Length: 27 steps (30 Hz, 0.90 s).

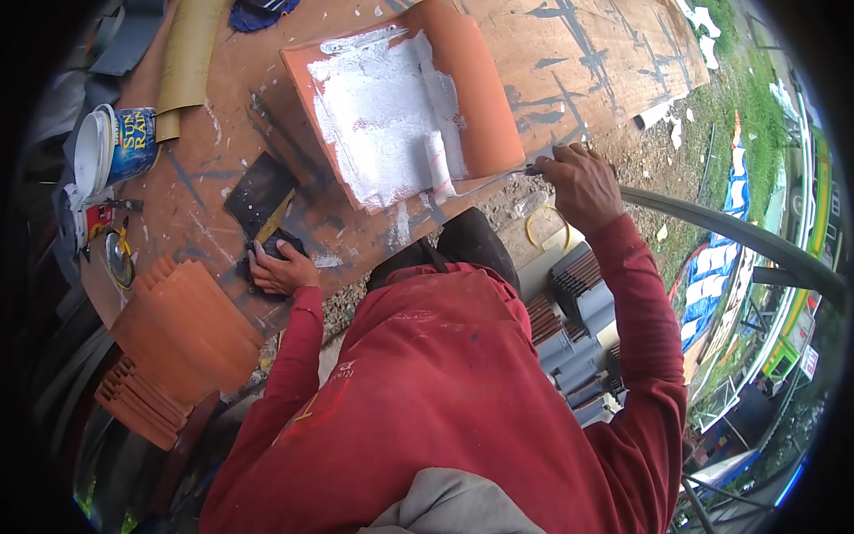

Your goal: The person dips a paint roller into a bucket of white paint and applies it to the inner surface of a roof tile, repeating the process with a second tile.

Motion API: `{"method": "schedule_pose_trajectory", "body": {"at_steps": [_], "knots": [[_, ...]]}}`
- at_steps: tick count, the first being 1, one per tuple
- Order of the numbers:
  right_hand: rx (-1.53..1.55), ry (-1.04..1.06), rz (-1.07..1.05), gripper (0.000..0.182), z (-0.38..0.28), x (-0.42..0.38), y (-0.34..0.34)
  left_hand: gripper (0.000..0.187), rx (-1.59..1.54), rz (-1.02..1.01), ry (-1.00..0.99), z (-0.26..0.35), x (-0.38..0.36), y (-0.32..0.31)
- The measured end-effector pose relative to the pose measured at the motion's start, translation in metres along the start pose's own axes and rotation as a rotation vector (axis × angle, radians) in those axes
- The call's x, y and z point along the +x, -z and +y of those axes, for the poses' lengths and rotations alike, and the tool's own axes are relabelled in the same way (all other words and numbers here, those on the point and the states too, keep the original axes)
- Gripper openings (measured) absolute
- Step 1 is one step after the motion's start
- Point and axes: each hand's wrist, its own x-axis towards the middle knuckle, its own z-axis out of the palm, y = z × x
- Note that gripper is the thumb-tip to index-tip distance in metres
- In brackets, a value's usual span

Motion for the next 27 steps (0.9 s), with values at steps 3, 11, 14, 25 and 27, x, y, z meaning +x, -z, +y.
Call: {"method": "schedule_pose_trajectory", "body": {"at_steps": [3, 11, 14, 25, 27], "knots": [[0.124, 0.092, 0.023, 0.019, -0.041, 0.021, -0.029, 0.054, -0.009, 0.004, 0.008, 0.003, -0.002, 0.001], [0.006, -0.062, 0.007, 0.024, -0.006, -0.008, -0.011, 0.054, 0.0, -0.014, 0.027, 0.005, -0.001, 0.005], [-0.013, -0.102, 0.005, 0.023, 0.012, -0.025, 0.006, 0.054, -0.03, 0.04, -0.04, -0.002, 0.0, 0.0], [0.836, -0.398, 0.208, 0.024, -0.084, -0.061, -0.06, 0.056, 0.104, 0.143, -0.092, -0.021, -0.005, -0.024], [0.78, -0.449, 0.214, 0.025, -0.087, -0.074, -0.073, 0.056, 0.107, 0.129, -0.09, -0.022, -0.004, -0.025]]}}
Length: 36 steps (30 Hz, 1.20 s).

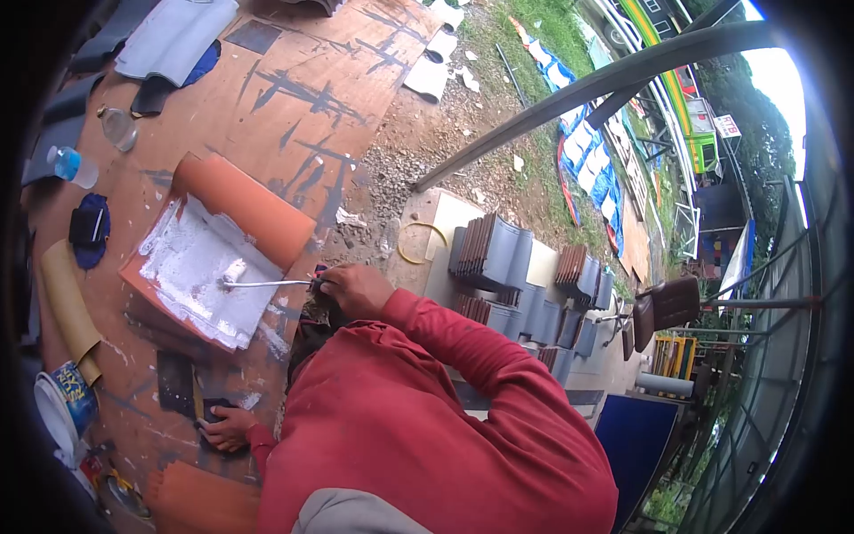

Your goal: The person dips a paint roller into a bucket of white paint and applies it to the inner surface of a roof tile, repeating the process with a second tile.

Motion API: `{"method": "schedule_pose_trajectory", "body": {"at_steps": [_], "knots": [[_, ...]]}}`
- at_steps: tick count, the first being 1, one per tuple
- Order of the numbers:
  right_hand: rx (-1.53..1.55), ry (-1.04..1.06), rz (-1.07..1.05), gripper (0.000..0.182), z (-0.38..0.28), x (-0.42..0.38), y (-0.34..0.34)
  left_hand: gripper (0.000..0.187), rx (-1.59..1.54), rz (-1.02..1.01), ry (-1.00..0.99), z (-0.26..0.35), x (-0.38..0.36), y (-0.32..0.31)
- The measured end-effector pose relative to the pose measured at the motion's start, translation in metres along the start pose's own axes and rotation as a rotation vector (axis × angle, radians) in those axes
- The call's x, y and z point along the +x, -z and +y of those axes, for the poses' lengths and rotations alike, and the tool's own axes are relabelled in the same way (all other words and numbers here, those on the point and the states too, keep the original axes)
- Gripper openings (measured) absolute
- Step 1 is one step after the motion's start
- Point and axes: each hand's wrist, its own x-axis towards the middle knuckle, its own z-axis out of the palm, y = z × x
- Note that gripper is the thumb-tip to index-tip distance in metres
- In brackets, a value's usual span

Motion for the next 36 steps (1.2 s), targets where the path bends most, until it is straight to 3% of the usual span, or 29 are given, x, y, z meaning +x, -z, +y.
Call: {"method": "schedule_pose_trajectory", "body": {"at_steps": [6, 9, 15, 17, 18, 20, 25, 27, 30, 34, 36], "knots": [[-0.026, -0.015, 0.143, 0.026, 0.005, -0.021, 0.0, 0.056, 0.033, -0.053, 0.051, 0.001, 0.0, 0.001], [-0.097, -0.127, 0.036, 0.029, 0.01, -0.017, -0.005, 0.055, 0.021, -0.062, 0.05, 0.002, 0.0, 0.0], [0.209, -0.154, 0.007, 0.03, -0.008, -0.033, -0.011, 0.056, 0.015, -0.061, 0.047, -0.004, -0.002, -0.005], [0.328, -0.346, -0.033, 0.031, 0.003, -0.039, -0.016, 0.056, -0.011, -0.063, 0.042, 0.0, -0.001, 0.001], [0.327, -0.341, -0.028, 0.031, 0.009, -0.038, -0.021, 0.056, -0.014, -0.07, 0.043, 0.0, -0.001, 0.002], [0.504, -0.573, -0.018, 0.031, 0.018, -0.036, -0.033, 0.056, -0.022, -0.076, 0.037, 0.0, -0.001, 0.003], [0.602, -0.49, 0.032, 0.032, -0.003, 0.04, -0.07, 0.057, -0.025, -0.059, 0.024, 0.001, 0.001, 0.003], [0.422, -0.334, 0.12, 0.032, -0.01, 0.083, -0.087, 0.056, -0.06, -0.077, -0.005, 0.0, 0.001, 0.003], [0.323, -0.305, 0.173, 0.035, -0.028, 0.127, -0.092, 0.056, -0.103, -0.111, -0.042, -0.005, -0.001, -0.007], [0.283, -0.297, 0.174, 0.036, -0.032, 0.126, -0.071, 0.055, -0.14, -0.152, -0.061, -0.001, -0.002, 0.0], [0.217, -0.302, 0.099, 0.036, -0.01, 0.075, -0.039, 0.055, -0.12, -0.152, -0.015, 0.003, 0.001, 0.012]]}}
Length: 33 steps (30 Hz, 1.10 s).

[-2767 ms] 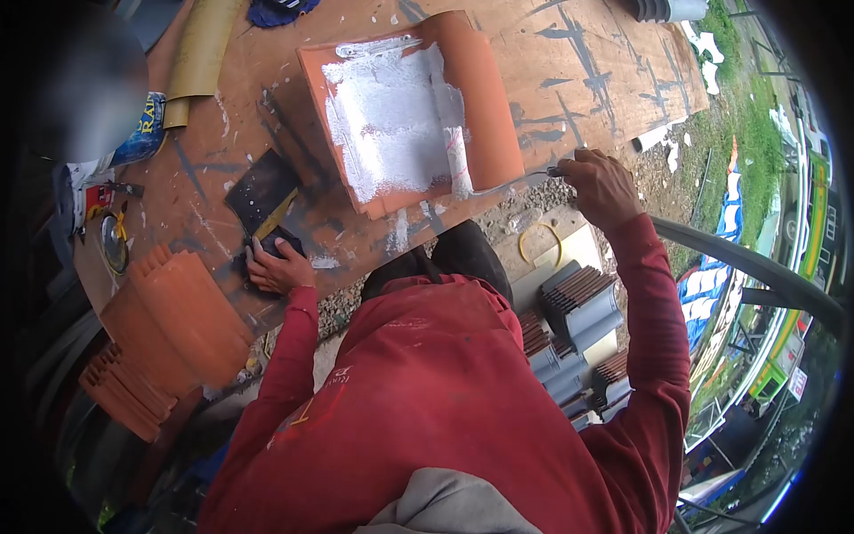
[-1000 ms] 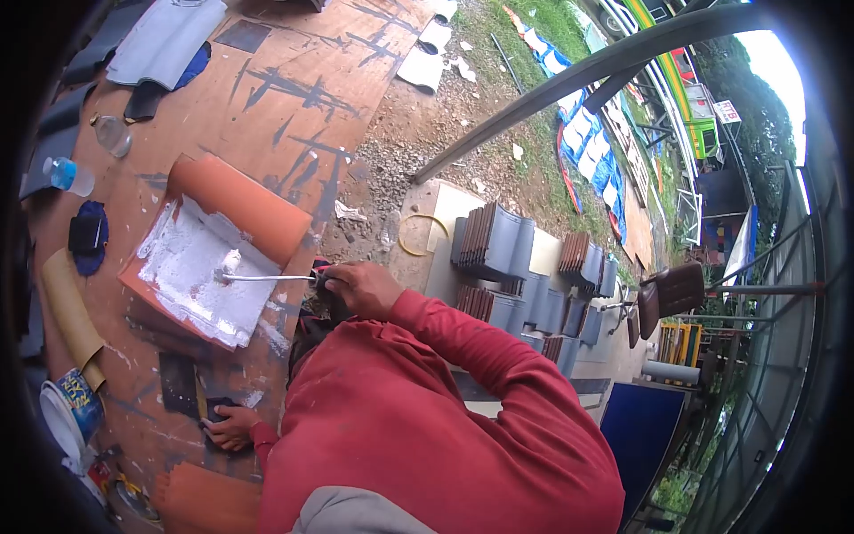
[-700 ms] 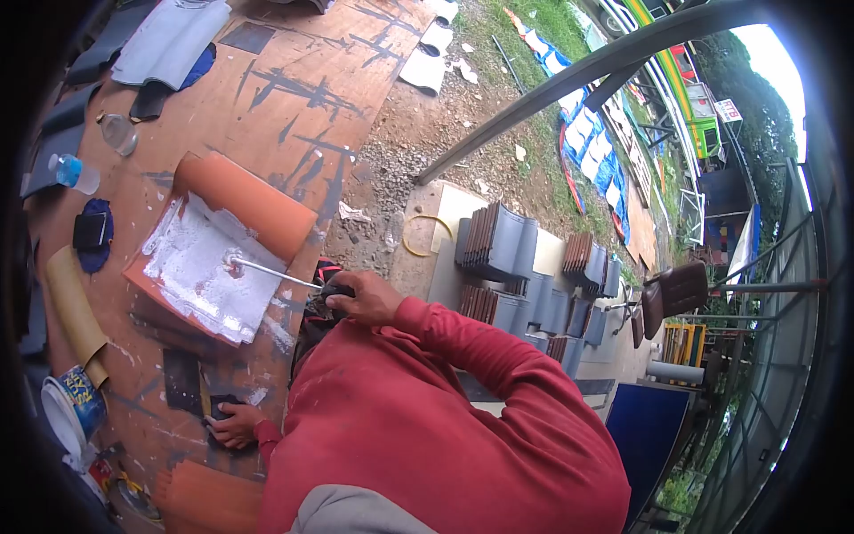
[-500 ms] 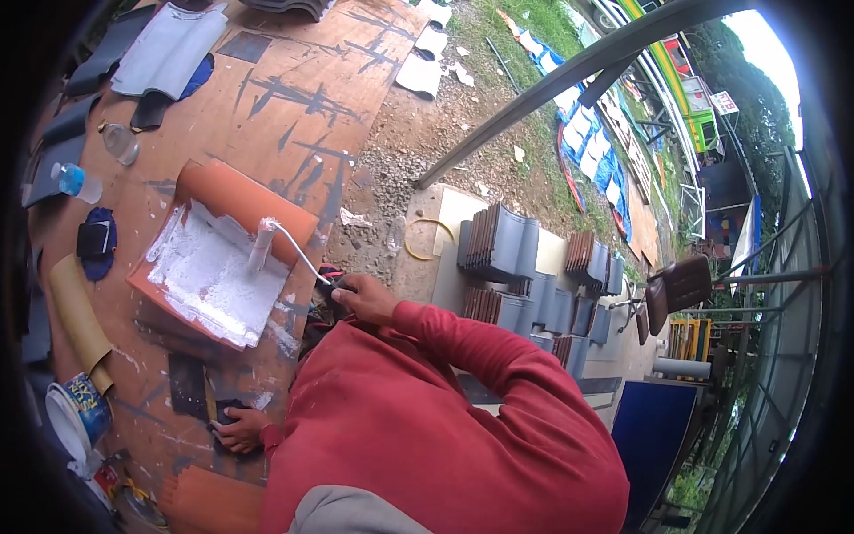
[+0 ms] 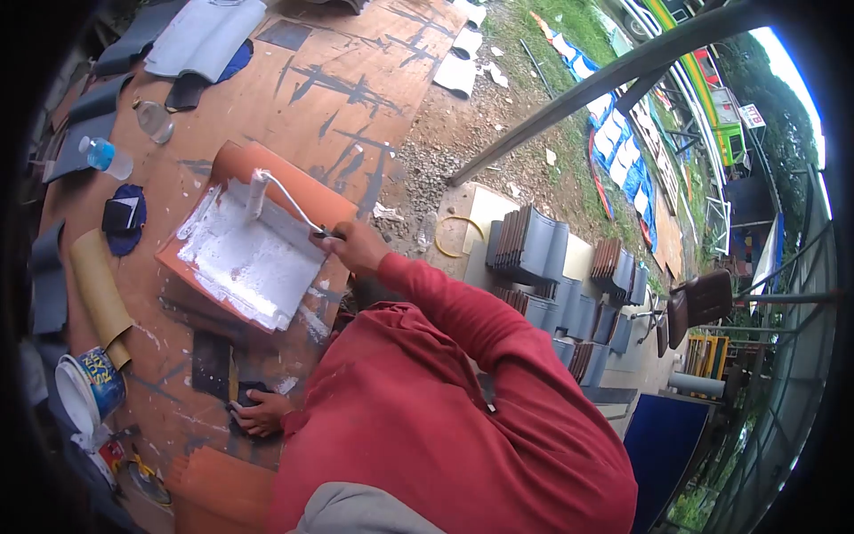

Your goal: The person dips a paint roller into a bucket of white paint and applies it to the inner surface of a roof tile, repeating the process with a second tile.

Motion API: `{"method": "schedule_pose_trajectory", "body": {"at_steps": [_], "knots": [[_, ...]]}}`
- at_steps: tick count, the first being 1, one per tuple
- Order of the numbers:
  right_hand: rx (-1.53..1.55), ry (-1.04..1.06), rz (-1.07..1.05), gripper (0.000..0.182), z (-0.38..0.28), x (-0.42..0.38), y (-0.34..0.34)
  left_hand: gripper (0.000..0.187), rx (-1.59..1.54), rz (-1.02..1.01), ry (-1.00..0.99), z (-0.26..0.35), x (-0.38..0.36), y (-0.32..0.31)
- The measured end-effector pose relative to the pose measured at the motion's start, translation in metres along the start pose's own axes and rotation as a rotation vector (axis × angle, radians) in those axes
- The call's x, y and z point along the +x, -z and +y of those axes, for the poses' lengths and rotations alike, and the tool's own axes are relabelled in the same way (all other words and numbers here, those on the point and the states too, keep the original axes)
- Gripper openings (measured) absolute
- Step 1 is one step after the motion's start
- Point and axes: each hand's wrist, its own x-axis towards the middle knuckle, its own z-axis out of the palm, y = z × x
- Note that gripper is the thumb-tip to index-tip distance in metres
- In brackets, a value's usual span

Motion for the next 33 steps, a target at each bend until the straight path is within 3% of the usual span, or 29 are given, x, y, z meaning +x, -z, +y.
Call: {"method": "schedule_pose_trajectory", "body": {"at_steps": [1, 3, 6, 8, 9, 11, 14, 22, 29, 32, 33], "knots": [[-0.05, 0.029, 0.02, 0.035, 0.014, -0.018, 0.011, 0.055, 0.017, 0.013, 0.033, -0.004, -0.002, -0.003], [-0.032, -0.199, -0.095, 0.031, 0.021, -0.057, 0.034, 0.055, 0.016, 0.036, 0.07, 0.004, 0.0, 0.002], [0.09, -0.2, -0.103, 0.034, 0.056, -0.1, 0.041, 0.053, 0.006, 0.05, 0.103, 0.014, 0.001, 0.017], [0.189, -0.311, -0.102, 0.034, 0.034, -0.12, 0.042, 0.053, -0.024, 0.043, 0.112, 0.017, 0.005, 0.017], [0.185, -0.294, -0.128, 0.034, 0.034, -0.119, 0.038, 0.052, -0.05, 0.042, 0.076, 0.017, 0.005, 0.017], [0.126, -0.176, 0.012, 0.032, 0.036, -0.115, 0.029, 0.053, -0.065, 0.035, 0.034, 0.016, 0.005, 0.018], [0.101, -0.169, -0.022, 0.032, 0.039, -0.065, 0.012, 0.053, -0.061, 0.007, 0.048, 0.018, 0.006, 0.022], [-0.059, 0.11, 0.082, 0.03, -0.057, 0.087, -0.05, 0.053, -0.086, 0.025, 0.057, 0.021, 0.01, 0.028], [-0.279, 0.319, 0.226, 0.024, -0.068, 0.066, -0.041, 0.051, -0.132, 0.051, 0.038, 0.02, 0.011, 0.027], [-0.299, 0.366, 0.243, 0.021, -0.073, 0.074, -0.068, 0.052, -0.091, 0.018, 0.04, 0.021, 0.011, 0.03], [-0.242, 0.469, 0.259, 0.019, -0.067, 0.079, -0.083, 0.051, -0.07, 0.012, 0.045, 0.021, 0.01, 0.03]]}}
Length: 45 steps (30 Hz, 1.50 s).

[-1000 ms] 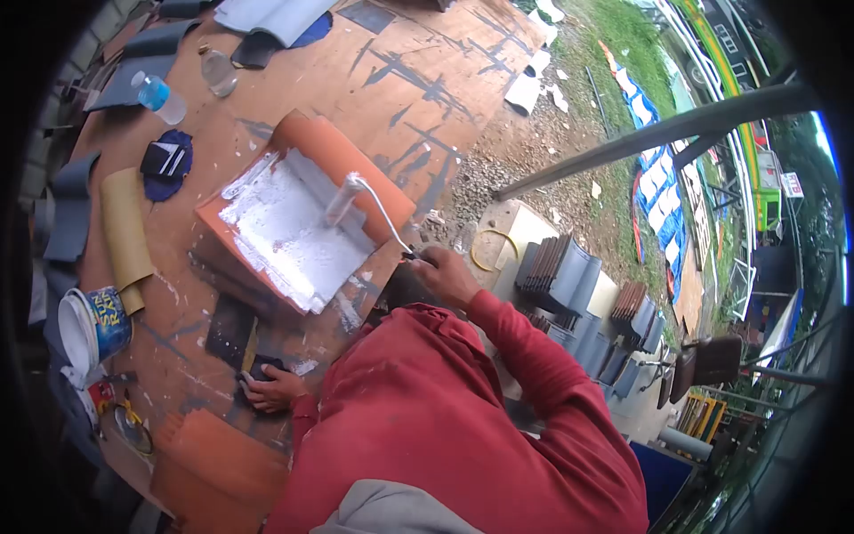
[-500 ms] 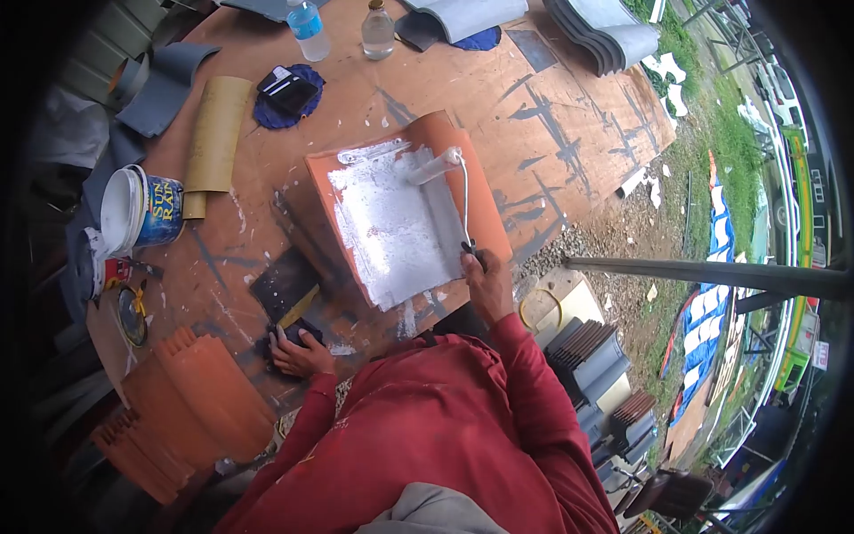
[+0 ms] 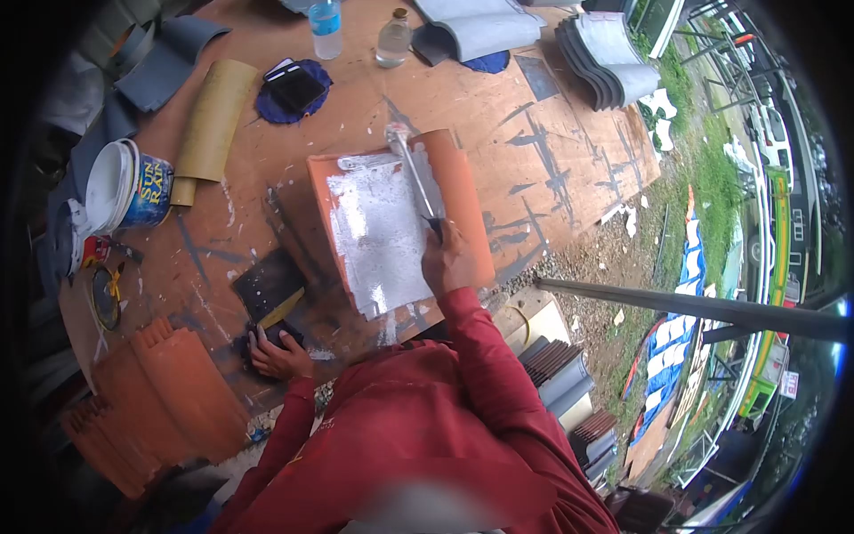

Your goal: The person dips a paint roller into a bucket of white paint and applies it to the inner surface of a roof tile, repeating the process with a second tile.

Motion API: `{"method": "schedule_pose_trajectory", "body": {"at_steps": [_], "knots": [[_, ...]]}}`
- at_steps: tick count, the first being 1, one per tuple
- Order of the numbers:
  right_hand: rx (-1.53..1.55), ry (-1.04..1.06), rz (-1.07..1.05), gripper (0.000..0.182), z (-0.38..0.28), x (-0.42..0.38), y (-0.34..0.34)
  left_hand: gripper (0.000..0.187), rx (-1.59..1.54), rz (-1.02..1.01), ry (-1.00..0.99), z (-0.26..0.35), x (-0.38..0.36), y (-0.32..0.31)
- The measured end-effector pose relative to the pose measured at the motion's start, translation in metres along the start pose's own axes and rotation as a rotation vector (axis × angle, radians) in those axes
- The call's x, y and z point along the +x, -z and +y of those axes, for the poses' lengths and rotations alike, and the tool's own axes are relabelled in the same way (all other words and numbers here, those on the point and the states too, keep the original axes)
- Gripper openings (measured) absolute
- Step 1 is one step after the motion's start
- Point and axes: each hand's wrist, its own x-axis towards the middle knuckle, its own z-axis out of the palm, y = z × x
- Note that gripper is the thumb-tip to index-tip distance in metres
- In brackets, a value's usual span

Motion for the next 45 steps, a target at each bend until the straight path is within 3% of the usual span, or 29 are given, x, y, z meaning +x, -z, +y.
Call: {"method": "schedule_pose_trajectory", "body": {"at_steps": [2, 4, 10, 17, 20, 25, 29, 32, 36, 40, 45], "knots": [[-0.077, -0.056, -0.117, 0.02, -0.024, -0.004, 0.0, 0.049, 0.001, 0.006, 0.036, 0.003, -0.004, -0.003], [-0.073, -0.035, -0.176, 0.021, -0.028, -0.013, 0.004, 0.051, 0.069, 0.144, -0.017, -0.006, -0.007, -0.019], [-0.13, -0.112, 0.026, 0.019, 0.004, -0.008, 0.034, 0.052, -0.211, -0.024, -0.321, -0.02, -0.007, -0.027], [0.134, -0.116, -0.118, 0.015, -0.036, -0.024, -0.024, 0.052, -0.289, -0.165, -0.433, -0.016, -0.011, -0.032], [0.09, -0.067, -0.158, 0.016, -0.031, -0.029, -0.007, 0.053, -0.244, -0.181, -0.389, -0.019, -0.005, -0.033], [-0.016, -0.203, -0.016, 0.021, -0.017, -0.016, 0.004, 0.053, 0.046, 0.077, 0.0, -0.009, -0.009, -0.019], [-0.009, -0.135, -0.16, 0.023, -0.056, -0.015, -0.019, 0.056, -0.01, 0.083, -0.017, -0.01, -0.004, -0.015], [0.223, -0.105, -0.218, 0.019, -0.075, -0.019, -0.027, 0.055, -0.053, 0.033, 0.004, -0.002, -0.003, -0.009], [0.194, -0.012, -0.17, 0.019, -0.071, -0.016, -0.012, 0.055, -0.077, 0.034, -0.017, -0.002, -0.001, -0.005], [-0.008, -0.133, -0.105, 0.022, -0.056, -0.018, -0.013, 0.052, -0.102, 0.032, -0.009, -0.002, -0.001, -0.002], [0.241, -0.098, -0.249, 0.022, -0.076, -0.03, -0.022, 0.051, -0.098, 0.027, -0.031, -0.002, 0.001, -0.002]]}}
